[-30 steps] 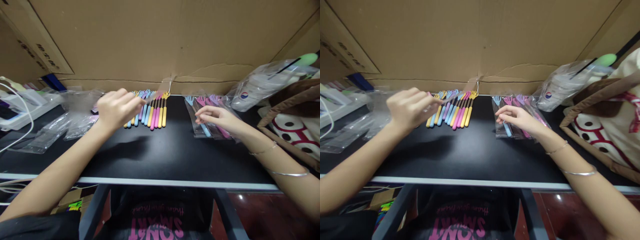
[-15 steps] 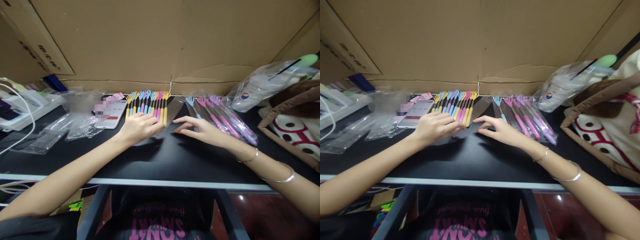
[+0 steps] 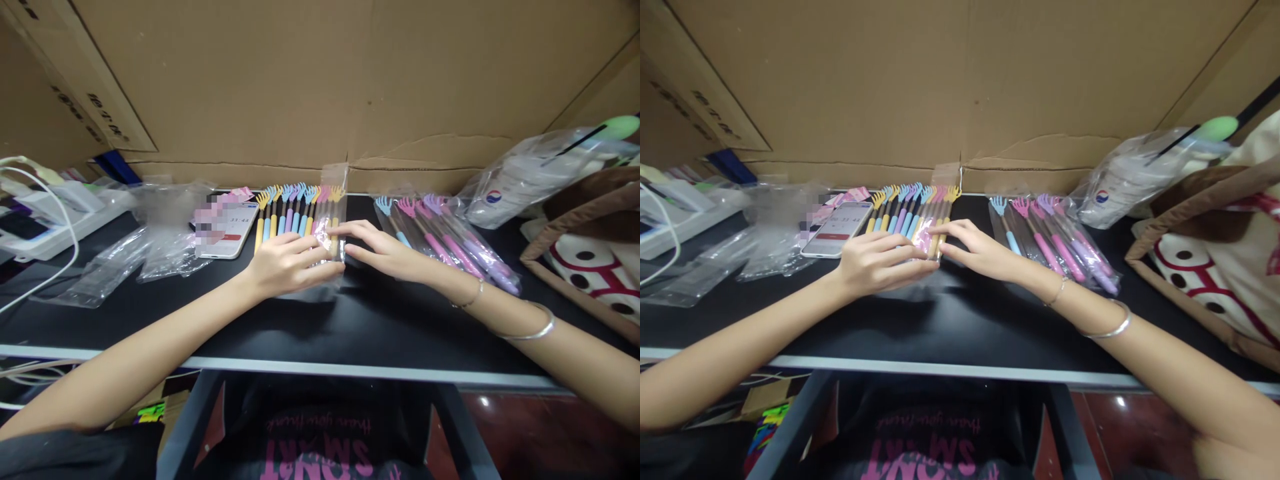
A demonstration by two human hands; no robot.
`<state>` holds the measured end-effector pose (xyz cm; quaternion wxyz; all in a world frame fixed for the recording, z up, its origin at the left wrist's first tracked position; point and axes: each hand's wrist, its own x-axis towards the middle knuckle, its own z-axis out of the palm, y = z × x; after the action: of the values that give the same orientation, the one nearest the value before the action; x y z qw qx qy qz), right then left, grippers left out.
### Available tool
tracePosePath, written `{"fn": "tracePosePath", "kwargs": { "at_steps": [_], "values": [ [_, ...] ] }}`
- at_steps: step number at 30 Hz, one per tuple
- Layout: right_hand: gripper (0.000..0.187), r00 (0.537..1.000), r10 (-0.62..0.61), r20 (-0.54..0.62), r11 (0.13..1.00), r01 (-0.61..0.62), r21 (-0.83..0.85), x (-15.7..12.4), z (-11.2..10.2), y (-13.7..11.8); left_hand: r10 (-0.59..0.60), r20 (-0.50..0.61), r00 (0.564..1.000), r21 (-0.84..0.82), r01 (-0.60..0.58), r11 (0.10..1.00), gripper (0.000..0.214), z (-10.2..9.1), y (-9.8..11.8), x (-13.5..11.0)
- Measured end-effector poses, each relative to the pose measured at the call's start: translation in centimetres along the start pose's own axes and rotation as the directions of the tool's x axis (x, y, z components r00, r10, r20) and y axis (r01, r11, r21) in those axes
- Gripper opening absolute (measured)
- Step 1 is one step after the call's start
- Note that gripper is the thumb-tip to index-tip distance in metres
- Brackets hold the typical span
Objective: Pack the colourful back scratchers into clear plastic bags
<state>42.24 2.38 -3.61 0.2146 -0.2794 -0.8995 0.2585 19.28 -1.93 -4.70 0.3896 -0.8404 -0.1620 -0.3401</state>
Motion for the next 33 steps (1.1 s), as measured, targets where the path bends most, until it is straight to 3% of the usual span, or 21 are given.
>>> {"fn": "tracePosePath", "kwargs": {
  "at_steps": [9,17,22,26,30,33],
  "values": [
    [0.036,0.999,-0.017,-0.032,0.999,0.018,0.038,2.9,0.4,2.0,0.098,0.096,0.99,-0.061,-0.093,0.994,0.011,0.4,1.0,-0.2],
    [0.019,0.999,-0.041,0.004,0.978,0.039,0.203,4.3,0.8,2.6,0.066,0.255,0.965,-0.216,-0.01,0.976,0.022,1.0,0.7,-0.5],
    [0.014,0.999,0.012,-0.053,0.951,0.005,0.309,4.7,1.1,3.0,0.048,0.259,0.965,-0.243,0.017,0.97,0.029,1.6,0.2,-1.0],
    [0.022,0.992,0.071,-0.109,0.933,-0.027,0.358,4.6,1.5,3.1,0.043,0.217,0.975,-0.241,0.011,0.97,0.026,2.0,-0.3,-1.3],
    [0.021,0.981,0.103,-0.162,0.947,-0.047,0.318,4.5,1.4,3.5,0.006,0.213,0.977,-0.223,0.042,0.974,0.024,2.1,-0.8,-1.6],
    [0.014,0.963,0.122,-0.242,0.984,-0.086,0.157,4.2,0.9,4.1,-0.007,0.269,0.963,-0.241,0.075,0.968,0.027,2.0,-1.0,-1.7]
  ]
}}
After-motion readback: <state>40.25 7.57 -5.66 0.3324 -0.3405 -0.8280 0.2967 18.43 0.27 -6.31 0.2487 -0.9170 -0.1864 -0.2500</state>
